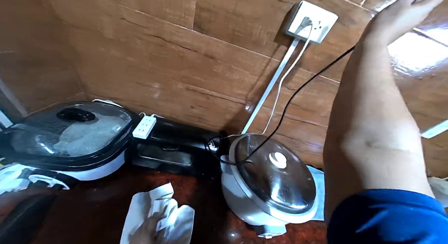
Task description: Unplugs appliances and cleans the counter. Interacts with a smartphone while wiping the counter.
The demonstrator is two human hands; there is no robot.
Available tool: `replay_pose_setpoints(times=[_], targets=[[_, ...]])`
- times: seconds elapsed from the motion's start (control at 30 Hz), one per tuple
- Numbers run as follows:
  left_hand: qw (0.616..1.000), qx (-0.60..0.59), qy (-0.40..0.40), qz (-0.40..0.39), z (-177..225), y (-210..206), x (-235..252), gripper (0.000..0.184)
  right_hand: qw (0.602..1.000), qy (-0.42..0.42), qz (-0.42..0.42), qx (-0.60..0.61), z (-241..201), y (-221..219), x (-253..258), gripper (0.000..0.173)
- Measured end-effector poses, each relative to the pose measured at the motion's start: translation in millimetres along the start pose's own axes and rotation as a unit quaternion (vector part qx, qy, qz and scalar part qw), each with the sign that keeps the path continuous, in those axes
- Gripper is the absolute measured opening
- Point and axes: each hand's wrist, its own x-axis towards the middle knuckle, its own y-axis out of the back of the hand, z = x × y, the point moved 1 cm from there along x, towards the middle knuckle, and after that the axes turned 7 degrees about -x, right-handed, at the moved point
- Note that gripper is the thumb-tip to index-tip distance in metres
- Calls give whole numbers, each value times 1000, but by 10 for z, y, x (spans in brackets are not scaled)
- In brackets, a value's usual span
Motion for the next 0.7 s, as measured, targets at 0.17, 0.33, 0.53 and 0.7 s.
replay_pose_setpoints(times=[0.17, 0.33, 0.53, 0.7], targets=[[998, -28, -46, 42, -72, -15, -27, 38, 942, -22, -292, -163, 112, -272, -210, 45], [996, -30, -54, 61, -40, -2, -30, 34, 900, 18, -312, -305, -112, -303, -223, 50], [997, -26, -45, 51, -51, -11, -36, 35, 870, 53, -319, -372, -266, -264, -284, 55], [999, -26, -28, 34, -37, 10, -20, 34, 864, 72, -320, -381, -405, -290, -343, 56]])
